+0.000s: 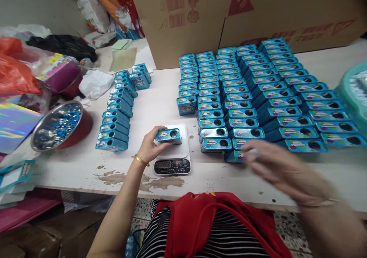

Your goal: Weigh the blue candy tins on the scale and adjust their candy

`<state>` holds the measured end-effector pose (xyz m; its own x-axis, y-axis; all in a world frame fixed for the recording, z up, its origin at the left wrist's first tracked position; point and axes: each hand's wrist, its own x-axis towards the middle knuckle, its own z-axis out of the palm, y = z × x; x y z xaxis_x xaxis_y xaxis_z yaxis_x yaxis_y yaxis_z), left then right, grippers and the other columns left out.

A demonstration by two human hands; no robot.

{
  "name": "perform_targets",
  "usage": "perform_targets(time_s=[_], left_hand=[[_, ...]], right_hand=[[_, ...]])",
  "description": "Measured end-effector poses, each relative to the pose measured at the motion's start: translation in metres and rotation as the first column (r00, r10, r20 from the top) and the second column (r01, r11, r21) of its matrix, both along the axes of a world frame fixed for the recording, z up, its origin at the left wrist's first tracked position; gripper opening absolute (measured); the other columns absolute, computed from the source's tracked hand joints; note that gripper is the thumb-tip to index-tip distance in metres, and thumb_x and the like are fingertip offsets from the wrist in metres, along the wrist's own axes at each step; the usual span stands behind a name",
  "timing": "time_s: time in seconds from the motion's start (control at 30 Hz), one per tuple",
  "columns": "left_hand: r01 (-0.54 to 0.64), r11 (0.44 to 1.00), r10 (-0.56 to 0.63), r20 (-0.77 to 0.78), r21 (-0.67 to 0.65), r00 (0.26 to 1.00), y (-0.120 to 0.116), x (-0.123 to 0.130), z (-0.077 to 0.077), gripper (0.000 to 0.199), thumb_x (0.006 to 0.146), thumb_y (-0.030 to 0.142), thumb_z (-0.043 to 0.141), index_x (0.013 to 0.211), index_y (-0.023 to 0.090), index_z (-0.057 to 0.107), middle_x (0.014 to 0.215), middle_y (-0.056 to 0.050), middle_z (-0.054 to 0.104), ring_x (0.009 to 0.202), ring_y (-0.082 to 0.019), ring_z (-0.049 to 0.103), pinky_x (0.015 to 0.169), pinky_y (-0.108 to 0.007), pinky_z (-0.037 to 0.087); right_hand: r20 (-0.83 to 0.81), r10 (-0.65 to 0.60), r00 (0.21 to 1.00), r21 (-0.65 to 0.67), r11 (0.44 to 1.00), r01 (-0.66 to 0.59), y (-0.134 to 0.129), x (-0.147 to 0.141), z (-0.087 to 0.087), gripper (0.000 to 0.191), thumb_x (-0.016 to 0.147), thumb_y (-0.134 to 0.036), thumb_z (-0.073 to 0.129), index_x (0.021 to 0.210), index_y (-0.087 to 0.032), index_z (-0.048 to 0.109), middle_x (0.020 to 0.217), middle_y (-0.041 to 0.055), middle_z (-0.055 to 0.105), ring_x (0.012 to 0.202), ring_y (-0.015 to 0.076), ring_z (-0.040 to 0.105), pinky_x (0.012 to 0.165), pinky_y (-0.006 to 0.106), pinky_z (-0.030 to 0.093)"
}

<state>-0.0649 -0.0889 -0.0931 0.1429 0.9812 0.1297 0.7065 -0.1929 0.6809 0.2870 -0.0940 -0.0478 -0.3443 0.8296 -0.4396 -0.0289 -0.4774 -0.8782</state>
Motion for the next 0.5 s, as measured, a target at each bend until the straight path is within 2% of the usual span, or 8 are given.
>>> perform_targets(time_s=[0.07,0.13,0.23,0.33,0.4,0.5], left_hand=[[-0.002,1.0,0.002,0.0,0.006,1.0,-0.001,0.002,0.001,0.043,0.075,0.043,0.067,0.106,0.017,0.052,0.096,-0.004,0.062,0.084,-0.016,0.058,0.074,-0.028,0.047],[0.013,0.998,-0.011,-0.04,0.056,0.999,-0.005,0.007,0.011,0.038,0.076,0.043,0.066,0.102,0.017,0.053,0.09,-0.003,0.062,0.079,-0.015,0.057,0.071,-0.027,0.046],[0.118,0.969,-0.073,-0.202,0.219,0.977,-0.018,0.019,0.038,0.03,0.081,0.037,0.061,0.104,0.018,0.053,0.093,-0.005,0.062,0.085,-0.018,0.056,0.075,-0.031,0.044],[0.242,0.895,-0.081,-0.398,0.374,0.914,-0.029,0.027,0.058,0.032,0.083,0.031,0.057,0.112,0.02,0.05,0.101,-0.007,0.063,0.09,-0.022,0.054,0.078,-0.037,0.041],[0.279,0.873,-0.066,-0.469,0.4,0.881,-0.033,0.027,0.057,0.031,0.083,0.029,0.056,0.112,0.019,0.05,0.099,-0.008,0.063,0.087,-0.022,0.053,0.076,-0.037,0.039],[0.289,0.886,-0.068,-0.516,0.362,0.854,-0.033,0.024,0.043,0.027,0.083,0.026,0.055,0.109,0.018,0.051,0.095,-0.008,0.063,0.084,-0.022,0.051,0.074,-0.037,0.038]], right_hand=[[-0.277,0.064,0.959,-0.294,0.944,-0.148,-0.017,-0.045,-0.018,0.028,0.074,-0.043,0.072,0.088,-0.019,0.066,0.079,0.005,0.053,0.057,0.0074,0.046,0.039,0.017,0.028],[-0.416,-0.017,0.909,-0.421,0.89,-0.176,-0.028,-0.087,-0.034,0.032,0.072,-0.041,0.074,0.088,-0.015,0.064,0.075,0.0026,0.051,0.056,0.0061,0.046,0.039,0.014,0.028],[-0.523,-0.124,0.843,-0.468,0.869,-0.162,-0.032,-0.126,-0.044,0.031,0.077,-0.037,0.07,0.092,-0.012,0.061,0.074,0.0021,0.052,0.058,0.0069,0.05,0.042,0.014,0.035],[-0.565,-0.204,0.799,-0.473,0.874,-0.112,-0.026,-0.139,-0.04,0.023,0.088,-0.035,0.057,0.087,-0.012,0.056,0.073,0.0028,0.053,0.061,0.0096,0.054,0.045,0.016,0.04],[-0.556,-0.264,0.788,-0.502,0.863,-0.065,-0.021,-0.142,-0.035,0.022,0.093,-0.032,0.047,0.085,-0.012,0.053,0.074,0.0039,0.054,0.061,0.0108,0.056,0.046,0.018,0.041],[-0.537,-0.308,0.786,-0.537,0.843,-0.037,-0.017,-0.147,-0.03,0.026,0.097,-0.026,0.035,0.088,-0.011,0.053,0.073,0.0054,0.056,0.059,0.011,0.056,0.046,0.019,0.041]])
